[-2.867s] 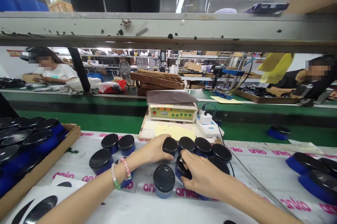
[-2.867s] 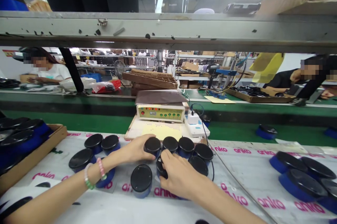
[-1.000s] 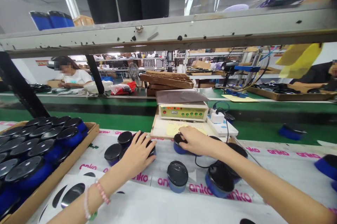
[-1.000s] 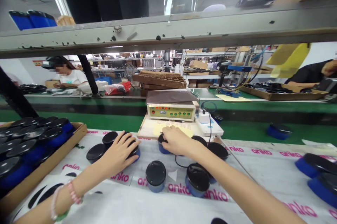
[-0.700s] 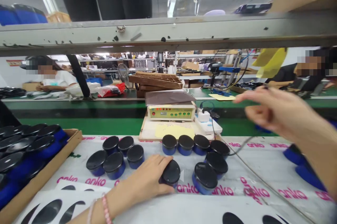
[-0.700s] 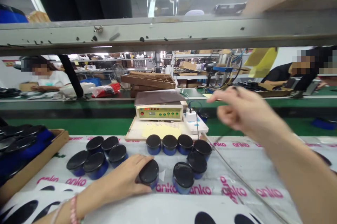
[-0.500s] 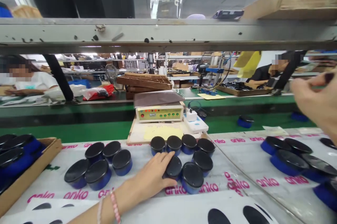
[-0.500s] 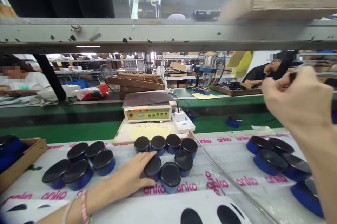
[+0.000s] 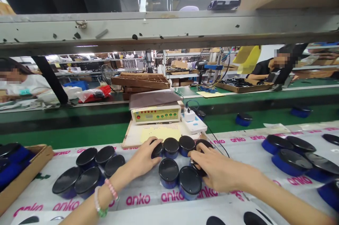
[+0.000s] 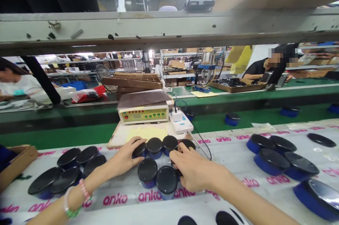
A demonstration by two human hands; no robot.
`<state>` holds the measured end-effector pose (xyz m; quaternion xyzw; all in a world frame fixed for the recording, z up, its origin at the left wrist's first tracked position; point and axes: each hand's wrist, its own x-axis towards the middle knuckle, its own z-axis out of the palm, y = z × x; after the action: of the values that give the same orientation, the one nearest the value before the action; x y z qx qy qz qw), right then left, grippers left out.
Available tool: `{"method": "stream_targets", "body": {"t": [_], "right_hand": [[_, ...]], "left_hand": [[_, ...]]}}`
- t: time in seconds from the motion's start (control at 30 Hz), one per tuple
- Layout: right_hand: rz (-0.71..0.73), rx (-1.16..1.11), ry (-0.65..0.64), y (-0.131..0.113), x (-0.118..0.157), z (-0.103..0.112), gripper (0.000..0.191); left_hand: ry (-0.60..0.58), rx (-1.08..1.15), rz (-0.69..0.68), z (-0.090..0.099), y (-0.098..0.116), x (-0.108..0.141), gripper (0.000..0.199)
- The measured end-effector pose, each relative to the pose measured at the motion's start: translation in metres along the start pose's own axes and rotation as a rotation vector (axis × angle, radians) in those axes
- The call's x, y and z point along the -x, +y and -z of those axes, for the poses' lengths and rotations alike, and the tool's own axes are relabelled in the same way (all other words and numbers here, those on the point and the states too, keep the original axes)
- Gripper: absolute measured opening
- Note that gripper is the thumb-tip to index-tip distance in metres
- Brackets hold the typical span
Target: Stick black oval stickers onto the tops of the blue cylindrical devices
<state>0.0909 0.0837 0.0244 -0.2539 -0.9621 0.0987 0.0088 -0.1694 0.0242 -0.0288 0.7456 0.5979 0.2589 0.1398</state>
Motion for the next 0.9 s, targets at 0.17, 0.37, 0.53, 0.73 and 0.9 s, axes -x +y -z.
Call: {"method": "stream_targets", "body": {"t": [0.17,0.37,0.53,0.73,0.9], "right_hand": [[-0.026,-0.051,-0.089,0.009,0.016,0.001,0.029],[-0.055,-0.076,-0.121,0.0,0.031,-0.004,0.033],[-0.023,-0.08,-0.013,-0.026,0.015,-0.01,0.021],[-0.055,-0.085,0.079,-0.035,0.006,-0.015,0.016],[-0.137,-0.117,0.156,-0.012,0.009,0.002,0.021]], "left_hand": [[-0.098,0.045,-0.064,0.012,0.01,0.012,0.069],[-0.18,-0.139,-0.092,0.016,0.036,0.025,0.086],[-0.124,-0.242,-0.115,-0.003,0.053,0.024,0.073],[-0.163,-0.051,-0.193,-0.005,0.051,0.033,0.08],[0.108,0.222,0.135,-0.006,0.038,0.029,0.059]]}}
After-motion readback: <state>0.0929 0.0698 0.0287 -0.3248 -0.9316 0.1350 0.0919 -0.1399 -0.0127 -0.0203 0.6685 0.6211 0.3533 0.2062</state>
